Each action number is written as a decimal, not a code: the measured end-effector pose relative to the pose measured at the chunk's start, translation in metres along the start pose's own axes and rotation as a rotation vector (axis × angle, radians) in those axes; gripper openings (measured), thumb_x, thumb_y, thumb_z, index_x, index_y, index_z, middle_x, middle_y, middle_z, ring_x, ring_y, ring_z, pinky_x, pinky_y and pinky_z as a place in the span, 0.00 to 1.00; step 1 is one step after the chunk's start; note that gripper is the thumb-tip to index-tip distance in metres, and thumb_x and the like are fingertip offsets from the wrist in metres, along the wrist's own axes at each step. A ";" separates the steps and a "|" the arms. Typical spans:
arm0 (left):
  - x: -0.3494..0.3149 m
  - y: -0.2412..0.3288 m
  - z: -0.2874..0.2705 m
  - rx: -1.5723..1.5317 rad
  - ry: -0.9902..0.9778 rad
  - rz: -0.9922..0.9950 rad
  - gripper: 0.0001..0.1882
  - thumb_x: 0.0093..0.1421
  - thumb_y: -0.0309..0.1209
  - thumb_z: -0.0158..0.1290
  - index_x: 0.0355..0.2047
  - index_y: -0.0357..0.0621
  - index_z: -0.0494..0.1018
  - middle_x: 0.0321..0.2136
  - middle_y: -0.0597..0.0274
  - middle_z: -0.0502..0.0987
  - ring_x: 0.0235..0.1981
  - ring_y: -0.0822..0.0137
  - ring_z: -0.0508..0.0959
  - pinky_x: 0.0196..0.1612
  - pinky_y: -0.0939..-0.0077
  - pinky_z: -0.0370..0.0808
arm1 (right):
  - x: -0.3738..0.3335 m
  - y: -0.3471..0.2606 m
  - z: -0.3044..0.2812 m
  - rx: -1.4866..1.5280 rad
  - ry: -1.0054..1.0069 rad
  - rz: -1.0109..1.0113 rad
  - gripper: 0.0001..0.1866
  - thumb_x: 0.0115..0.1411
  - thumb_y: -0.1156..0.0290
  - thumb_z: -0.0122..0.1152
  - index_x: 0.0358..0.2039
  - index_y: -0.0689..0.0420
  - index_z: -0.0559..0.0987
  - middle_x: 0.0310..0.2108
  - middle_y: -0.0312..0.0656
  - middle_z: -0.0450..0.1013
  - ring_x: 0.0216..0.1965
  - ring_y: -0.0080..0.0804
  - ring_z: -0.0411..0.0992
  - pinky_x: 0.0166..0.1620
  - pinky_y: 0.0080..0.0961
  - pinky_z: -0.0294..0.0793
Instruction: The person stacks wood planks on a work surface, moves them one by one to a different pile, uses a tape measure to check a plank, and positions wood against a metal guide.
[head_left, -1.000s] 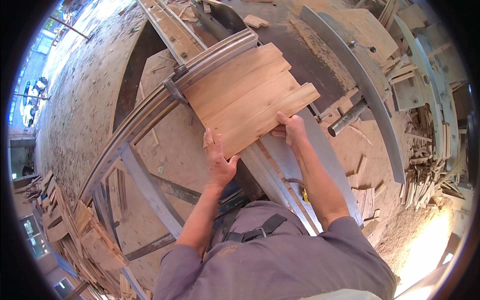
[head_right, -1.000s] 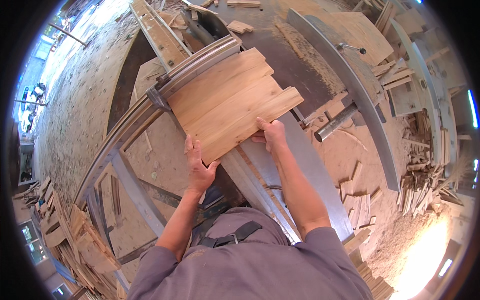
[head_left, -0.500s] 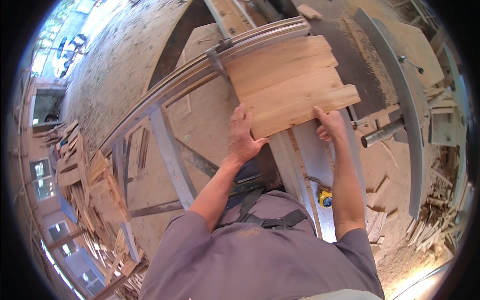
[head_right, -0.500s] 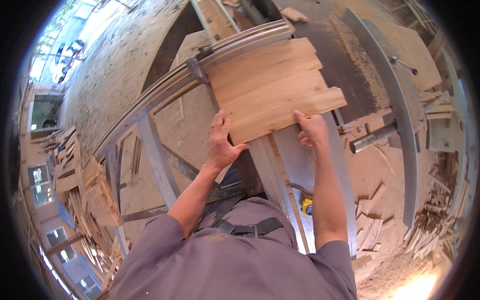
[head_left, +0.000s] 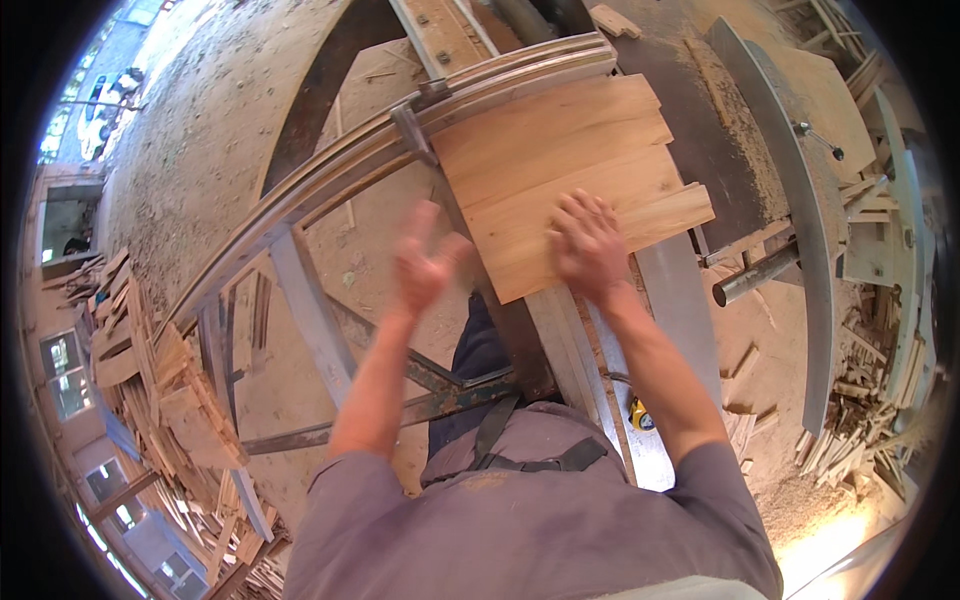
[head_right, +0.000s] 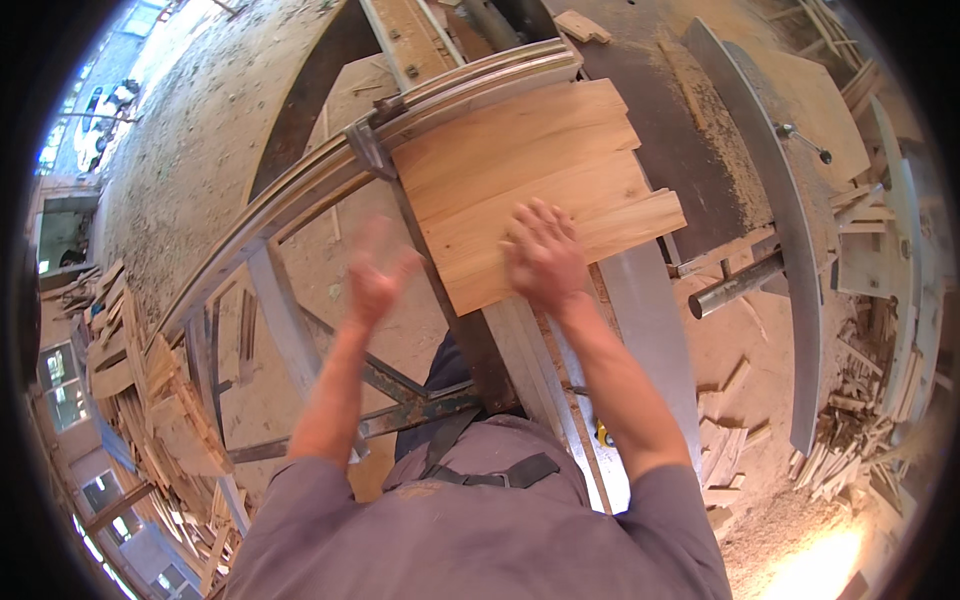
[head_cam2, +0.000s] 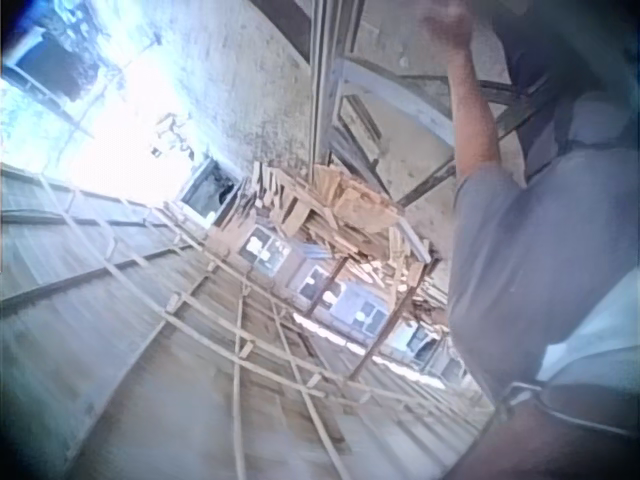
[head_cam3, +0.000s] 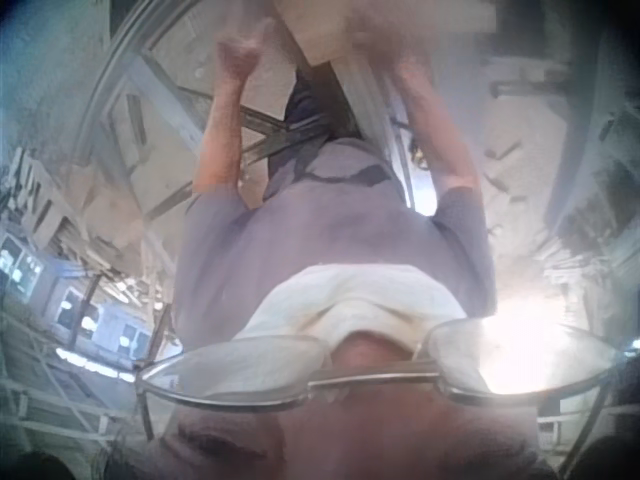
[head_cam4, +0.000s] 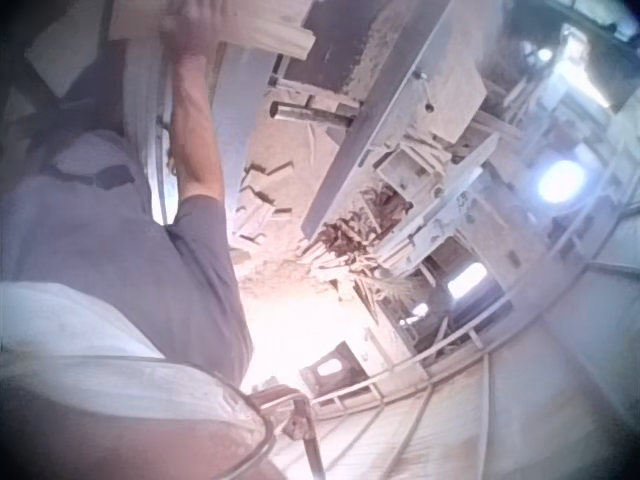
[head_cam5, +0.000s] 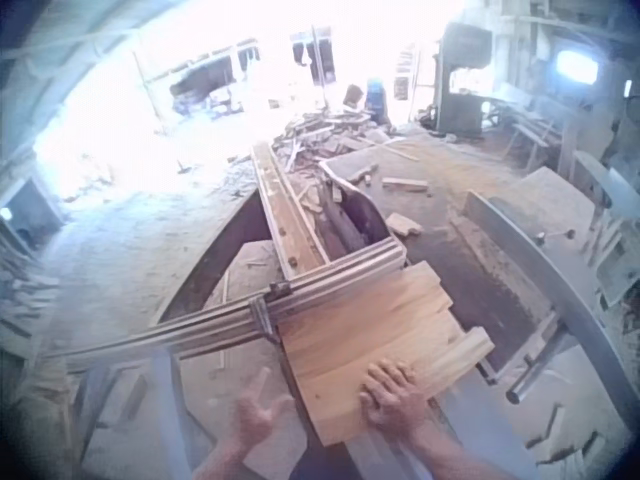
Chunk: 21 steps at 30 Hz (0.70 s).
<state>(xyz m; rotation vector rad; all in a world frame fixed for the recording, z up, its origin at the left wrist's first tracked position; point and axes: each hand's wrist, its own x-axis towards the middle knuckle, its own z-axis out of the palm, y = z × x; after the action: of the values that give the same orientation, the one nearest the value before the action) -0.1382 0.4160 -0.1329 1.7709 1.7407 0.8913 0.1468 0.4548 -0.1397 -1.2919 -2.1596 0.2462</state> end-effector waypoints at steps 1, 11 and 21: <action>0.026 -0.020 -0.018 0.075 0.238 0.097 0.34 0.60 0.38 0.63 0.61 0.32 0.67 0.64 0.40 0.66 0.67 0.46 0.63 0.69 0.57 0.59 | 0.002 -0.002 0.006 -0.049 0.008 0.004 0.16 0.62 0.65 0.60 0.47 0.60 0.80 0.55 0.48 0.75 0.63 0.48 0.67 0.68 0.45 0.59; 0.178 -0.100 -0.074 0.695 0.269 -0.320 0.30 0.70 0.56 0.37 0.40 0.49 0.83 0.38 0.42 0.81 0.43 0.36 0.79 0.48 0.49 0.74 | 0.014 -0.002 0.015 -0.178 -0.202 0.124 0.33 0.62 0.59 0.58 0.63 0.66 0.70 0.68 0.53 0.61 0.72 0.48 0.55 0.73 0.44 0.48; 0.202 -0.113 -0.073 0.721 0.267 -0.334 0.32 0.71 0.57 0.36 0.38 0.46 0.82 0.39 0.42 0.81 0.43 0.37 0.79 0.48 0.48 0.74 | 0.033 0.007 0.027 -0.151 -0.134 0.138 0.31 0.61 0.59 0.60 0.61 0.64 0.72 0.67 0.51 0.63 0.71 0.45 0.56 0.73 0.42 0.50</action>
<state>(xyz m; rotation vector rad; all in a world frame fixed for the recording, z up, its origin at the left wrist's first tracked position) -0.2747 0.6170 -0.1469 1.7137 2.6765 0.3820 0.1245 0.4903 -0.1509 -1.5523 -2.2393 0.2354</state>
